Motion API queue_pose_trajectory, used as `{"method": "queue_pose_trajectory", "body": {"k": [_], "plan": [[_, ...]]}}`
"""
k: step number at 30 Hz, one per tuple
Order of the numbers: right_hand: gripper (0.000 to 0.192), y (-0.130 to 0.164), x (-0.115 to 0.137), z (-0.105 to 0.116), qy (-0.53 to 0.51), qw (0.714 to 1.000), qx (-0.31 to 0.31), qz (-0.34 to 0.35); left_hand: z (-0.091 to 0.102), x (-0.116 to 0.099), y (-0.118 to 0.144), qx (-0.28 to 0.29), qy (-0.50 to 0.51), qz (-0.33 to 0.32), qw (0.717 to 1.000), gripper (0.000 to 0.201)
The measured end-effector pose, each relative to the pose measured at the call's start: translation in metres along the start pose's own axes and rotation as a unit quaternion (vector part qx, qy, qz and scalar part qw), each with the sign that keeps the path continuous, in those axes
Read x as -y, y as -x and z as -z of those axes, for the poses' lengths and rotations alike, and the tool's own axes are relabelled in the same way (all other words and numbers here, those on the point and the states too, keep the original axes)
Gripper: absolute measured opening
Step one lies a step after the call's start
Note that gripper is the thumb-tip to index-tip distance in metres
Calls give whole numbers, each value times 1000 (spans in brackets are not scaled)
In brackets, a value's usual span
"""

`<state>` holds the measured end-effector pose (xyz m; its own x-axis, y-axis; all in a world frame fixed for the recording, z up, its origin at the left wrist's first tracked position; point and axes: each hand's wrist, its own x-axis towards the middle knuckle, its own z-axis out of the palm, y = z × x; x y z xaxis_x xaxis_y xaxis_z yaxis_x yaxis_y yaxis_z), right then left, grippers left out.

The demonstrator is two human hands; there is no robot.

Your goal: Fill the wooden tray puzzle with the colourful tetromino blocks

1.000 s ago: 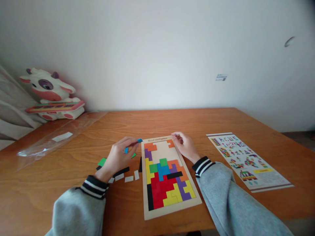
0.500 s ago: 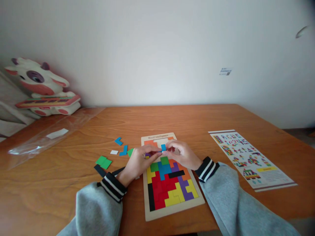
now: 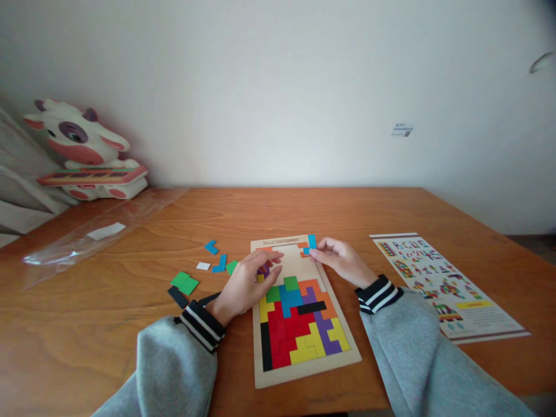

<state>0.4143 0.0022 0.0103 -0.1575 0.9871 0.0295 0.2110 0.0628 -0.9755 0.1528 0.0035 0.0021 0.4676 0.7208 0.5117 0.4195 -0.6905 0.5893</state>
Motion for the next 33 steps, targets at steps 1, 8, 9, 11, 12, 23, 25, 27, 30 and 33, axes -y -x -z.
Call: {"method": "queue_pose_trajectory", "body": {"k": [1,8,9,11,12,23,25,27,30,33], "plan": [[45,1,1,-3,-18,1000,13,-12,1,0,0,-8,-24,-26,999,26],[36,19,17,-32,5,987,161,3,6,-8,-4,17,-140,-238,961,42],[35,21,20,-33,14,986,164,15,6,-9,-4,18,-141,-246,959,42],[35,24,23,-34,27,986,162,37,6,-9,-3,18,-140,-242,960,40],[34,24,24,-34,38,986,156,52,6,-9,-2,18,-138,-238,961,38],[22,22,19,-36,112,965,46,231,-7,-20,2,35,-37,-82,995,42],[23,22,22,-37,86,975,53,199,-9,-19,2,33,-28,-76,996,42],[23,22,24,-38,74,978,64,182,-10,-18,3,32,-23,-69,997,43],[23,20,25,-32,81,981,70,161,-8,-17,2,41,-16,-57,997,35],[29,14,17,-14,79,990,47,105,-5,-18,0,68,-16,-78,994,24]]}}
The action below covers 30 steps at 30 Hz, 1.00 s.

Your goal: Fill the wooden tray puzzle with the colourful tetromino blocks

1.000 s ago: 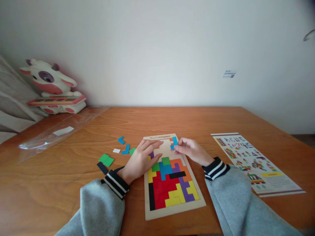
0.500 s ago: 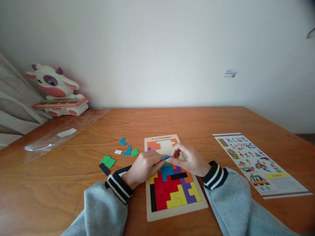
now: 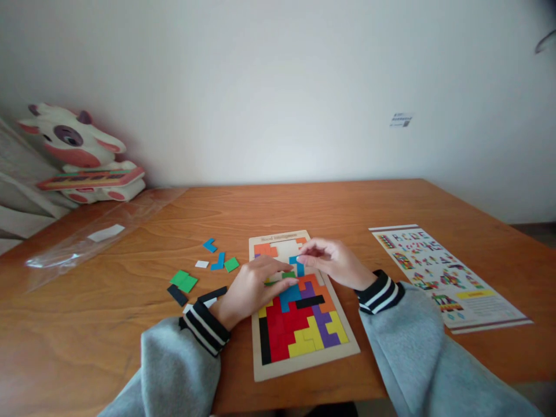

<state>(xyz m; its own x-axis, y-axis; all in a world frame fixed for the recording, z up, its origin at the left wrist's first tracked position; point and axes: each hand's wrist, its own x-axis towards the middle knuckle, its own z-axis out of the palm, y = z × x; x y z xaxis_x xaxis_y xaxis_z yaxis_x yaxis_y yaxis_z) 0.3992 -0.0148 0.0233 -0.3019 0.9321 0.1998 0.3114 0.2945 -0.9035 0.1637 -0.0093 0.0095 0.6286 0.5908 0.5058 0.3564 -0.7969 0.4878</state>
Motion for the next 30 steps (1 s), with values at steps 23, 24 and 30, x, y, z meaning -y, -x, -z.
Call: {"method": "queue_pose_trajectory", "body": {"k": [23,24,30], "plan": [[31,3,-35,30,170,984,62,-6,-3,6,2,107,-36,-86,990,18],[32,2,-34,29,171,984,59,-9,-3,5,1,107,-36,-86,990,18],[37,3,-30,29,178,980,75,-36,-1,4,0,111,-35,-82,990,18]]}}
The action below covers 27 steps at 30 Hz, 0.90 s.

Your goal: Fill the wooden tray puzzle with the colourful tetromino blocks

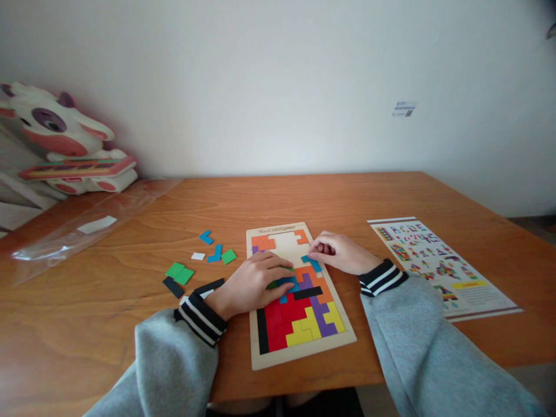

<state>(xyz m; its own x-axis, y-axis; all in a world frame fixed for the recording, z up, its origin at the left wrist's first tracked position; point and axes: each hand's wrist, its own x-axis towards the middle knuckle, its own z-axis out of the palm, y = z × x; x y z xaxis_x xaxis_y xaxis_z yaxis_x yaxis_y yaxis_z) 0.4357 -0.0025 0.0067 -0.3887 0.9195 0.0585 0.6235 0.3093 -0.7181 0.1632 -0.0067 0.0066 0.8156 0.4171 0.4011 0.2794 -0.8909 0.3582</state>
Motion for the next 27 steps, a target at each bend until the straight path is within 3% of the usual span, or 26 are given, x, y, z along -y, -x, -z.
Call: {"method": "queue_pose_trajectory", "body": {"k": [5,27], "plan": [[44,2,-1,3,1,1000,24,3,0,0,0,5,2,1,1000,18],[47,0,1,0,27,999,-20,4,7,2,2,-16,-40,-10,999,20]]}}
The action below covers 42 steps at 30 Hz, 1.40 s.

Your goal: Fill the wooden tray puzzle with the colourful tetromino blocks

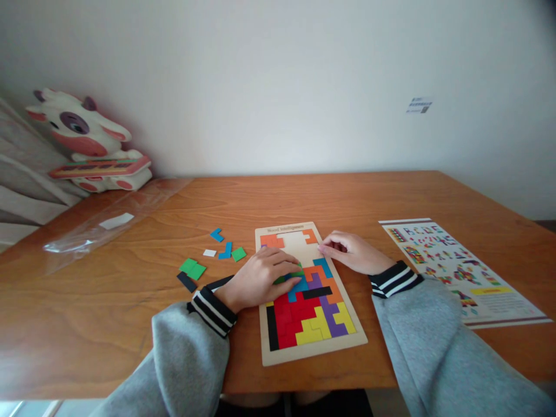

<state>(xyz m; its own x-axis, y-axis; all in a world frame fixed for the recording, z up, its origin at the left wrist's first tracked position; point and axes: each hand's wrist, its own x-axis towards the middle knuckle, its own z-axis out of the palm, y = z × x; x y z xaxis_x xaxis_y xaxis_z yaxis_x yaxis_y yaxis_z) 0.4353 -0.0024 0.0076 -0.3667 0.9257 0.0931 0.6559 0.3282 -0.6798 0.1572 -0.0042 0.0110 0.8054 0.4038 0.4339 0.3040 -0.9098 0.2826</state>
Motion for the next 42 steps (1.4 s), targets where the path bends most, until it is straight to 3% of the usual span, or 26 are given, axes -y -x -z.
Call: {"method": "queue_pose_trajectory", "body": {"k": [3,7,13,25,32,37,42], "plan": [[47,0,0,0,-8,1000,-10,-7,16,16,10,-13,-64,22,998,21],[47,0,-1,-1,-6,1000,-18,-17,50,47,36,9,-127,86,988,22],[46,0,-1,-1,-3,1000,-23,-20,80,74,71,85,-104,195,972,37],[38,0,-7,-3,-4,999,-31,-7,77,83,75,46,-36,292,955,41],[38,0,-6,-3,-2,1000,-26,-7,77,71,68,28,-75,273,959,33],[39,0,-7,-3,2,1000,-27,-9,73,78,70,2,-141,248,958,41],[37,0,-7,-3,-3,999,-32,-10,69,80,68,-34,-181,266,946,40]]}}
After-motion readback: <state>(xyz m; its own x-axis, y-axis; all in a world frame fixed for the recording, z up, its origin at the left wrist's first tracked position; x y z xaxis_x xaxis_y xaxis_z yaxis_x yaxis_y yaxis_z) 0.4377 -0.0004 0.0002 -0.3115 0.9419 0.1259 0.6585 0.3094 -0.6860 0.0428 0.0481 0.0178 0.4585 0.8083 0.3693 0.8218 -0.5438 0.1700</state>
